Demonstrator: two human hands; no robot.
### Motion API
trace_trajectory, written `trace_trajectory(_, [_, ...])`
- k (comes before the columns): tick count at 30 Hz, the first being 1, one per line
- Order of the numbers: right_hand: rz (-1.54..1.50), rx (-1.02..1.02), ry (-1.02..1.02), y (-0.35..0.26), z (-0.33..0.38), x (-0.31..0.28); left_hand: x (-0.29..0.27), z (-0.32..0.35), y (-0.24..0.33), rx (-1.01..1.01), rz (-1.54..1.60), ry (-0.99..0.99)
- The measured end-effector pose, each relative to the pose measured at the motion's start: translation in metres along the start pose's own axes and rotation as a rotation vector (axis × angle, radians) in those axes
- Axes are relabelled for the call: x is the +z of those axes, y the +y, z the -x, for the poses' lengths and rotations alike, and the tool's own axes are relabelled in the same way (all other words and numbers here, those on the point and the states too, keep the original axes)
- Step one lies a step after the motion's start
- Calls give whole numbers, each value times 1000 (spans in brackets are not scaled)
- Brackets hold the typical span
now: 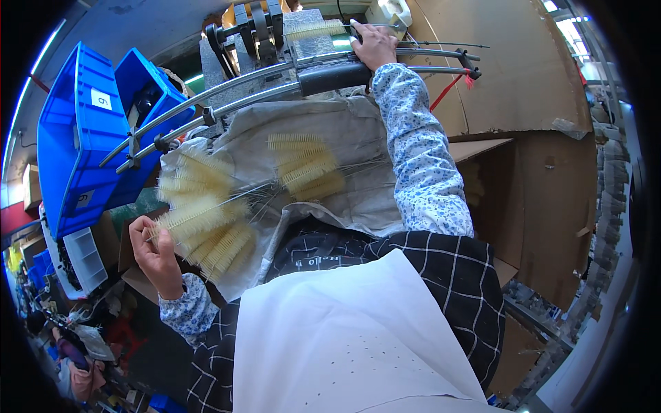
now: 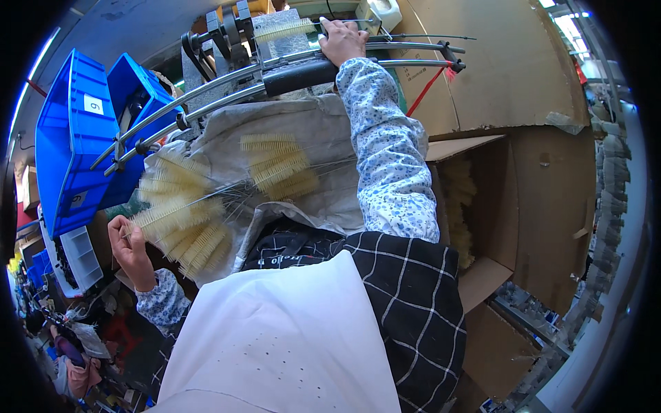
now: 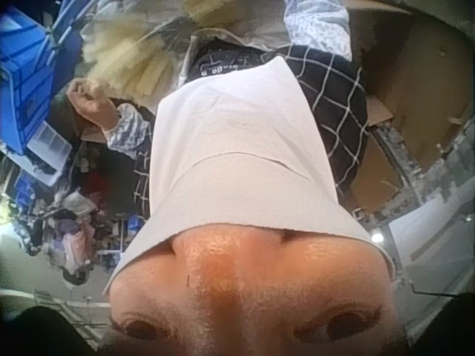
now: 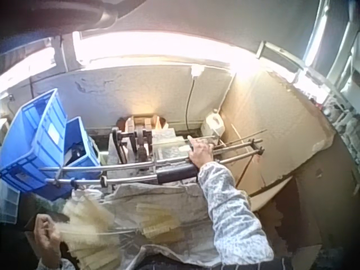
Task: The person inserts cylindrical yellow bristle brushes onto metal rods using a mechanical jig. They repeatedly pick up a brush, align it with the rod, and push it into place, then move the rod to the next position. The person handles the brushes and rods by hand throughout the process.
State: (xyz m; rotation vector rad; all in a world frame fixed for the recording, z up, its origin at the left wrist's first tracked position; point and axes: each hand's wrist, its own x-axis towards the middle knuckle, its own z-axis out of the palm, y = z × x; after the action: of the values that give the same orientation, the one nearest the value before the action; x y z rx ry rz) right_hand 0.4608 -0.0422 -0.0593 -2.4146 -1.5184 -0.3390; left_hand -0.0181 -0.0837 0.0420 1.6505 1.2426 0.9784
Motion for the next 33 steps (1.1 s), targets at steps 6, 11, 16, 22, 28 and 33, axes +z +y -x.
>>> trace_trajectory(6, [-150,21,-3,-7,-4,7,1,-1,-6,58,-40,3])
trace_trajectory(11, [-176,-15,45,-41,-3,10,2,-1,1,30,-24,-14])
trace_trajectory(16, [-163,-5,-19,-87,-1,9,-1,1,4,36,-28,-8])
trace_trajectory(22, [-161,-9,-50,-130,1,14,-4,4,3,27,-33,1])
trace_trajectory(28, [-207,-1,-26,-154,2,20,-1,4,5,46,-30,-2])
trace_trajectory(33, [-226,-2,-20,-147,2,18,1,6,14,4,-52,-9])
